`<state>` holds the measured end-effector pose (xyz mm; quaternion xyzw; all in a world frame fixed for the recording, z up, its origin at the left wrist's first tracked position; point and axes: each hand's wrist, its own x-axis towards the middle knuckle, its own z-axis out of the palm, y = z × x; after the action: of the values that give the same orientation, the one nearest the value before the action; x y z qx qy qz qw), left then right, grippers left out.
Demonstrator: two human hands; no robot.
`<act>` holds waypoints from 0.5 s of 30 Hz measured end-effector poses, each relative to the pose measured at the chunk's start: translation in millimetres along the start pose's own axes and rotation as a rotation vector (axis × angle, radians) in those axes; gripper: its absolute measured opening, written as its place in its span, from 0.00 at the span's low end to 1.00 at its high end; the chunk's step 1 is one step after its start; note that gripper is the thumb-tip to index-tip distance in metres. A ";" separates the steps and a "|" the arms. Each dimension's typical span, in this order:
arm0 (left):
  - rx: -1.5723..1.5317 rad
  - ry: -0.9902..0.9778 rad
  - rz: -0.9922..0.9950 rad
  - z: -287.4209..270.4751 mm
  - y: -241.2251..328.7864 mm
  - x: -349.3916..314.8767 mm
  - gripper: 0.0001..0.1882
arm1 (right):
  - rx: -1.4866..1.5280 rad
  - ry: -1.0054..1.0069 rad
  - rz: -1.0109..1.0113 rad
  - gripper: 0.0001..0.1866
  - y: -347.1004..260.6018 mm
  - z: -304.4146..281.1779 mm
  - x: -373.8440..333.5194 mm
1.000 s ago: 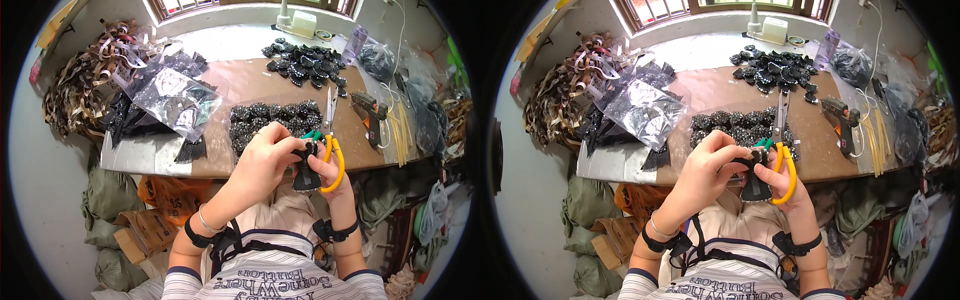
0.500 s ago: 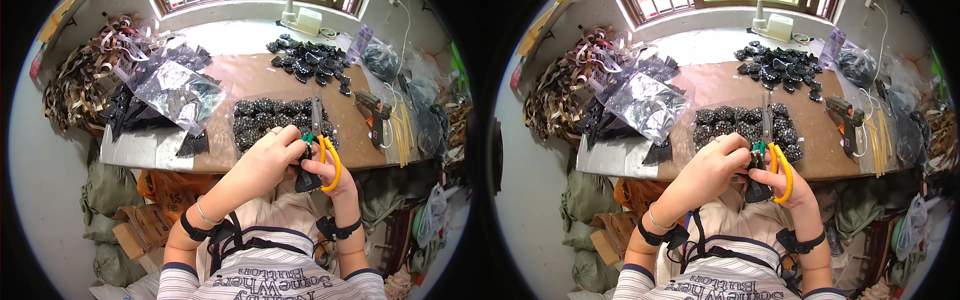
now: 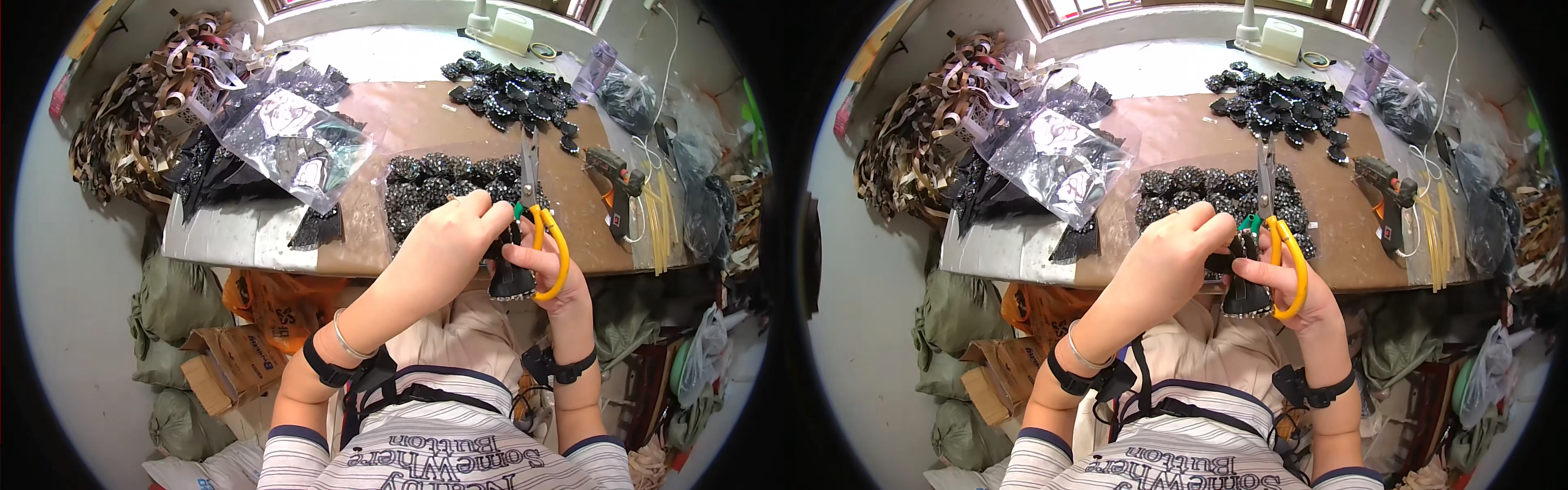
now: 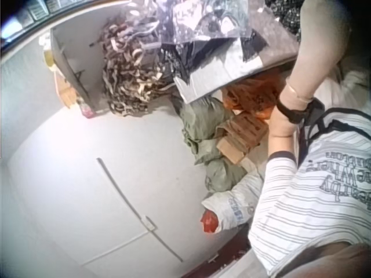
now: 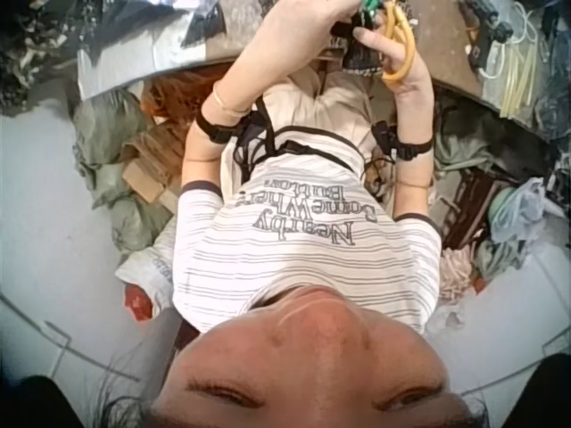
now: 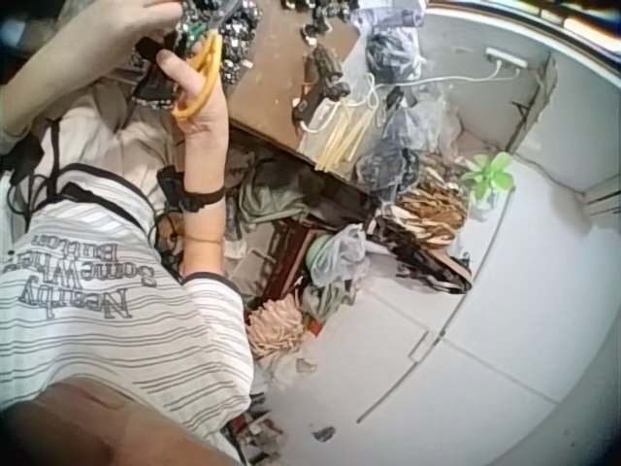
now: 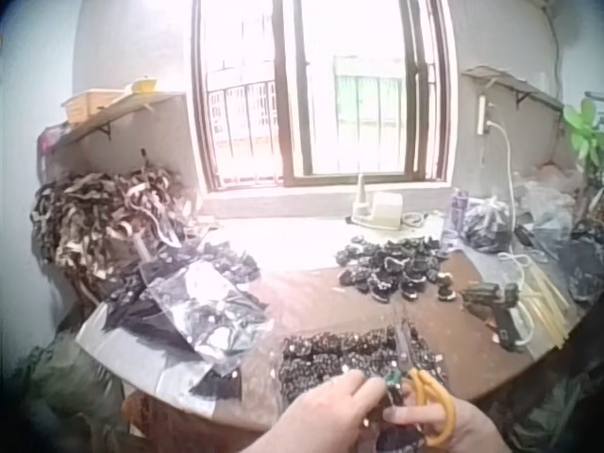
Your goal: The person sits at a cluttered workbench and uses yellow-handled scissors to trim the edges of small, black, sequined fabric pieces. They pick up individual pieces from a pile, cut the edges, and place the finished items into a clear plastic bag.
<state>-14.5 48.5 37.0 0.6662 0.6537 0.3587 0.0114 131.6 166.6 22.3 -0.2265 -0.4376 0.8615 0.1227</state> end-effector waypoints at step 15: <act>-0.409 0.224 -0.131 -4.3 -5.5 4.1 0.10 | 0.028 -0.047 -0.016 0.22 -1.8 0.5 3.1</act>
<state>-21.8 50.9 39.4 0.5624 0.6062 0.5539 0.0969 128.6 168.6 23.1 -0.2008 -0.4300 0.8717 0.1223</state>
